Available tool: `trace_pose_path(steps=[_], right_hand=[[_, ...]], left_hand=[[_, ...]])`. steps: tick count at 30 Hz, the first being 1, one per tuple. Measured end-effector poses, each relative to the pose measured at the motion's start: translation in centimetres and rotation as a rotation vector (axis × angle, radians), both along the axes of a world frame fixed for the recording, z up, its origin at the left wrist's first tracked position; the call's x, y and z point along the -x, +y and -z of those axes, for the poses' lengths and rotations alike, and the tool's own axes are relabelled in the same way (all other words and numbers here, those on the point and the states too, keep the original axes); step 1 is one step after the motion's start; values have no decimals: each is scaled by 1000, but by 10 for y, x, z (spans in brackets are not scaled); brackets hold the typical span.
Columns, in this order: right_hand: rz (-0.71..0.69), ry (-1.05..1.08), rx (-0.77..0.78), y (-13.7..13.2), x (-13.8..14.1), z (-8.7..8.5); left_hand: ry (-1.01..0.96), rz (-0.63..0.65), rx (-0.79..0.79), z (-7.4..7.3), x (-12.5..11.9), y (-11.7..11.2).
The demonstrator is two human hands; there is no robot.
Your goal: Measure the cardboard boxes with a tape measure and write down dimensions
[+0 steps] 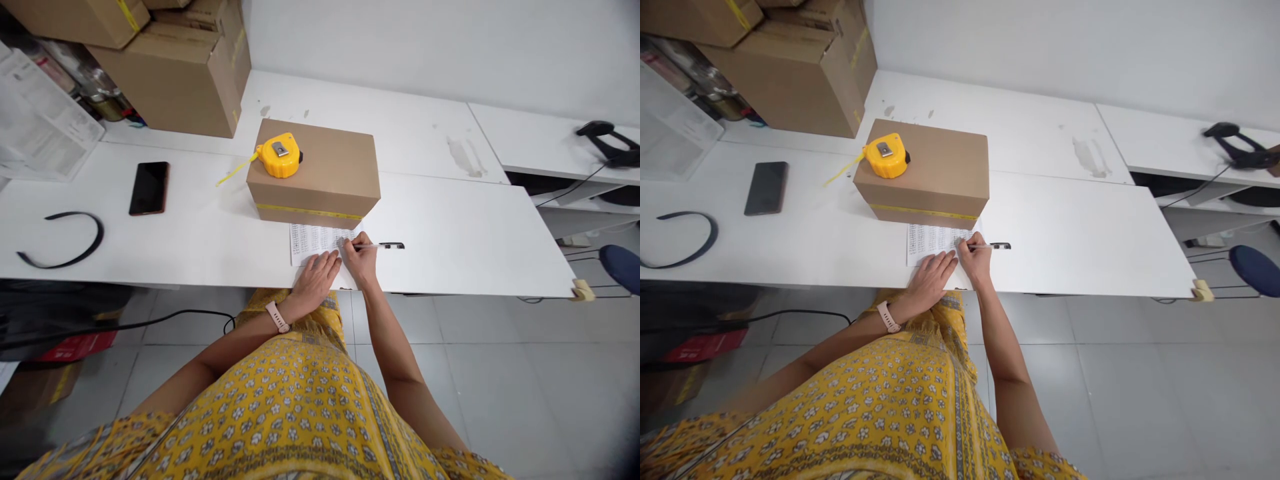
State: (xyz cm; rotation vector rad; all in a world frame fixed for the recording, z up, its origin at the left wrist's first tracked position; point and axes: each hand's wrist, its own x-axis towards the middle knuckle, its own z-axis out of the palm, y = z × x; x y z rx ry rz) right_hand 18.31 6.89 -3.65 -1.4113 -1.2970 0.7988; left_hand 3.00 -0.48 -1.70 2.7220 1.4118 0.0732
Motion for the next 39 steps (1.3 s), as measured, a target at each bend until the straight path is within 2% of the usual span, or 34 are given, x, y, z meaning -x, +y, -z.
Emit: trace_pose_path(steps=[15,18,21,24,27,31,33,35,39], right_hand=[[0,31,-4,1,2,1],[78,44,-14,-1,1,-1],[233,48,-72,0,-14,-1],[269,-116,-109,4,-49,1],[215,-455,-82,8,-89,8],[144,-770,-33,6,-116,16],[165,-787,-64,3,-117,18],[240,-738,-113,-2,-113,17],[400,-626,-238,-11,-101,3]], left_hand=[[9,-2,10,0,-1,0],[5,-3,15,0,-1,1],[-13,0,47,1,0,-1],[-107,36,104,-4,10,-2],[-352,22,50,-25,32,9],[-679,-218,-291,-73,70,58],[-716,-314,-350,-94,84,88],[-709,-395,-322,-108,93,115],[-657,-521,-231,-124,100,149]])
